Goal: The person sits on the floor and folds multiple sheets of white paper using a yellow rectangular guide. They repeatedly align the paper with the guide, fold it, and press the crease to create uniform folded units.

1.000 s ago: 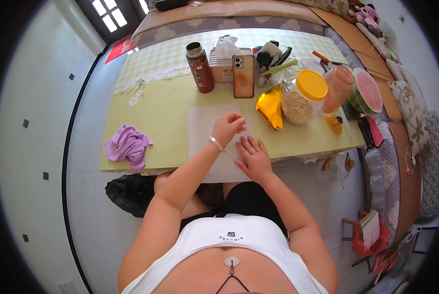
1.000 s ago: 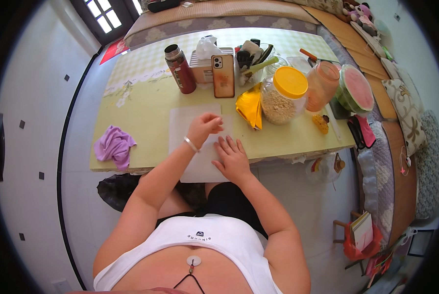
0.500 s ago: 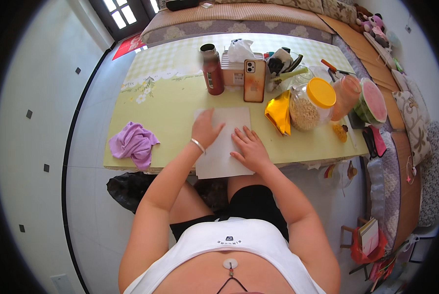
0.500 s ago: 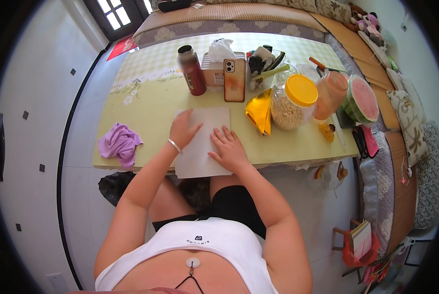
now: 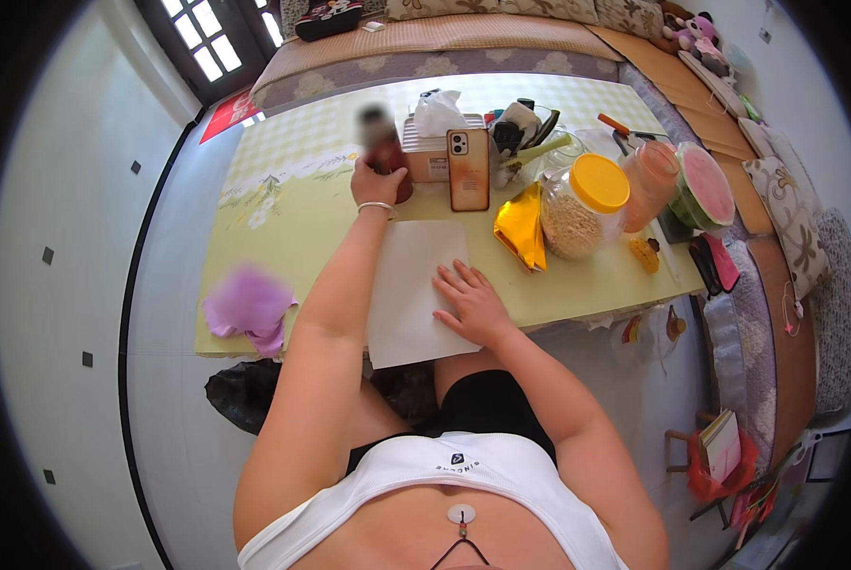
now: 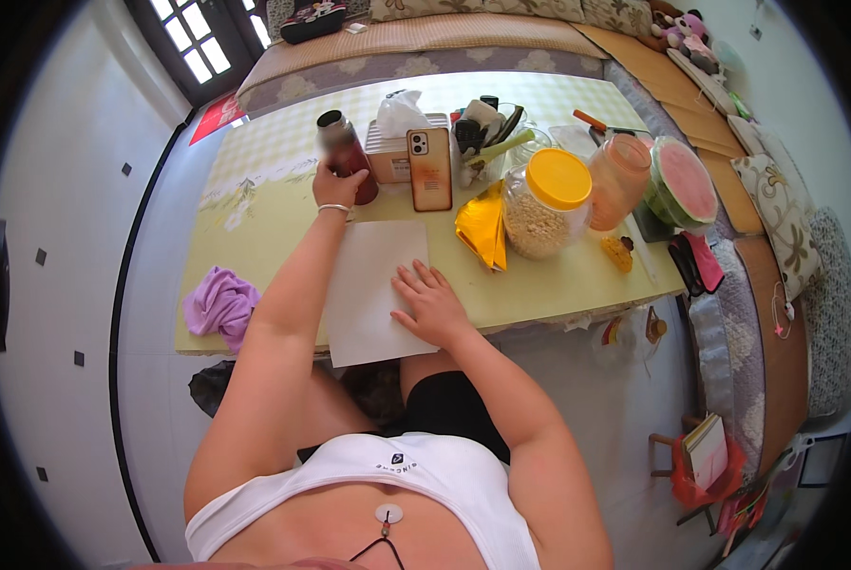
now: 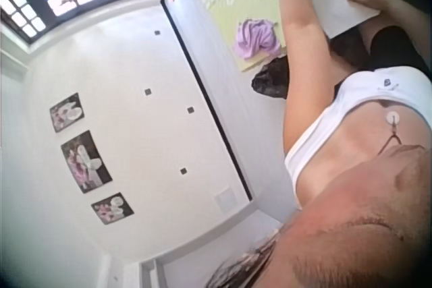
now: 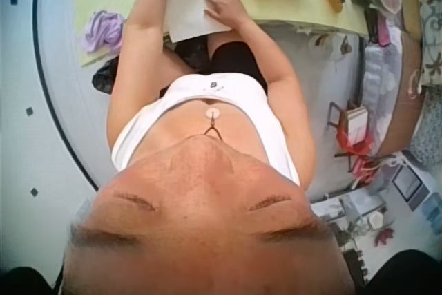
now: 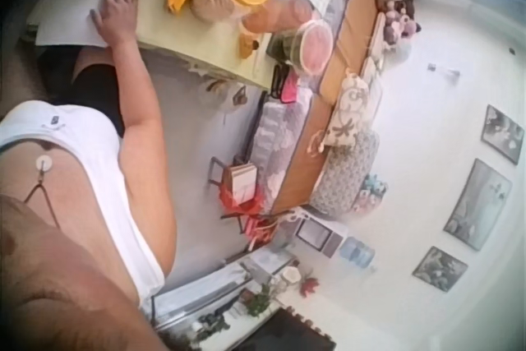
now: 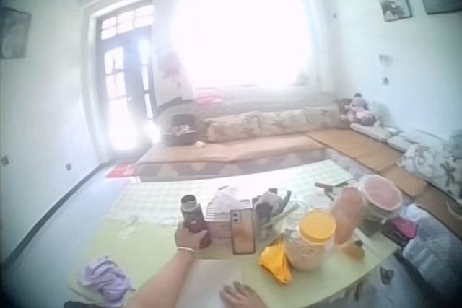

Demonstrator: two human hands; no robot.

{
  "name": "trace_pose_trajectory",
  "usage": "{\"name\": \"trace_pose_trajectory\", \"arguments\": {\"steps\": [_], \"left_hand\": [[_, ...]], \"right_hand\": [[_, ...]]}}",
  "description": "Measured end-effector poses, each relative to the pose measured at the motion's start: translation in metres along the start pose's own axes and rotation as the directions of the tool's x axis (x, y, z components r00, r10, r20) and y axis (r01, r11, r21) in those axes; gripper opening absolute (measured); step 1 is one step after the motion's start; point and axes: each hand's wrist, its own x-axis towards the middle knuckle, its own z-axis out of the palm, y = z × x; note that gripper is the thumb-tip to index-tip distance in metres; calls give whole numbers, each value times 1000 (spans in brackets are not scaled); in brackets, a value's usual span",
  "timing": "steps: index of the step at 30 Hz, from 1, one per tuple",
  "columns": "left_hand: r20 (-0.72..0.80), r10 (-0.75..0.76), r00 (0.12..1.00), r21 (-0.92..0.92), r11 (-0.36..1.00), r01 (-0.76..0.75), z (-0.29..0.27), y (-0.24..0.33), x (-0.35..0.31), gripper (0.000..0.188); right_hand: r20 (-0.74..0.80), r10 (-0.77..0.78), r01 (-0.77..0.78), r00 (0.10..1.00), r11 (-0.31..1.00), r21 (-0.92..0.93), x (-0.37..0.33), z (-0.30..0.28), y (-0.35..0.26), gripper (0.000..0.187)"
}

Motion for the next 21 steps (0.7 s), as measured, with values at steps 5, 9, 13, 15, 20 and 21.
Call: {"name": "trace_pose_trajectory", "arguments": {"steps": [5,9,13,15,20,21], "left_hand": [[56,142,988,-101,986,-136,-26,43,-8,56],[283,182,942,-277,955,-101,-42,96,-34,53],[539,88,838,-307,947,98,-28,116,-80,55],[519,154,841,-319,947,24,-10,100,-95,55],[469,206,859,-263,961,-86,16,102,-112,55],[464,220,858,-246,963,-113,17,106,-112,55]], "right_hand": [[-18,18,-18,1000,1000,-21,-2,2,3,59],[-37,26,-27,999,1000,-15,-6,4,4,59],[-36,22,-23,999,1000,-7,-4,5,5,60],[-19,17,-16,1000,1000,12,-2,3,2,60],[-10,28,-28,1000,999,24,-3,2,5,59],[-15,28,-27,1000,999,22,-3,2,5,59]]}}
